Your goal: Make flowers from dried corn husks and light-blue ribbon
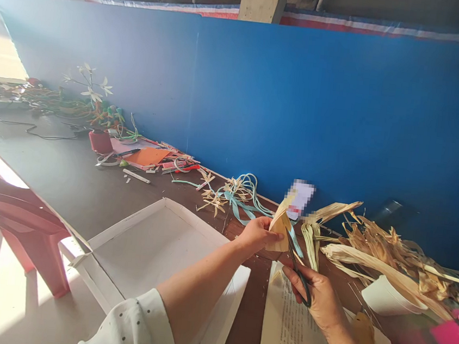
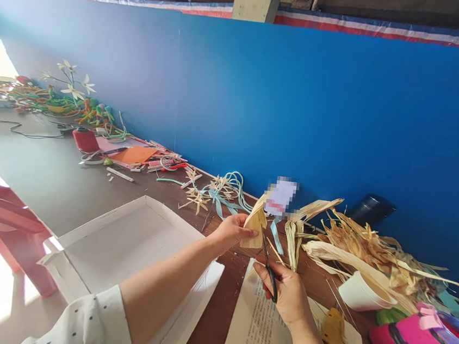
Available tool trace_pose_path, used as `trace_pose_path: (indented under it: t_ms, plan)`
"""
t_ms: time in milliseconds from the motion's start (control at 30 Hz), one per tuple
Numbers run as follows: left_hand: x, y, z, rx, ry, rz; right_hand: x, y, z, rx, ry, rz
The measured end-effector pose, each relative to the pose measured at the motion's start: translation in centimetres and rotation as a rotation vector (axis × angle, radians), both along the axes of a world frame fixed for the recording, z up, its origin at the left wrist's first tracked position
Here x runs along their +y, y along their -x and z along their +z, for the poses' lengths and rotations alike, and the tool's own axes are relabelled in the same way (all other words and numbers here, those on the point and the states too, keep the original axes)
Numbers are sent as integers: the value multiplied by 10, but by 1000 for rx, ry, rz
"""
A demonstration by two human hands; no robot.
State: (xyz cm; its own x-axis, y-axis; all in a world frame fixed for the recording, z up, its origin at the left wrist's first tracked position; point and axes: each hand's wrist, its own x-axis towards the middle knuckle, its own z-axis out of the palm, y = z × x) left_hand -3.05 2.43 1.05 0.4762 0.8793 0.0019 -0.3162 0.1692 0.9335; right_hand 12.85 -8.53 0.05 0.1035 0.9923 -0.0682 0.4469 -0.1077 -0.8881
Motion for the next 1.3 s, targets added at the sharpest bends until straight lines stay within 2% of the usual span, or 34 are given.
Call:
trace_pose_path:
  t_ms: [167,700,967,1133,1300]
  plan:
    - [-4,0,3,46,-4,-32,1,-4,-5,23,-3,4]
    - [-1,-1,-2,34,-27,-53,-1,2,7,-16,5,-13]
    - [3,1,-5,55,-49,-86,0,1,3,14,-1,-29]
    - [5,4,-3,117,-90,-36,1,-2,0,45,12,-31]
    - [7,8,0,123,-93,14,0,-1,4,37,15,-40]
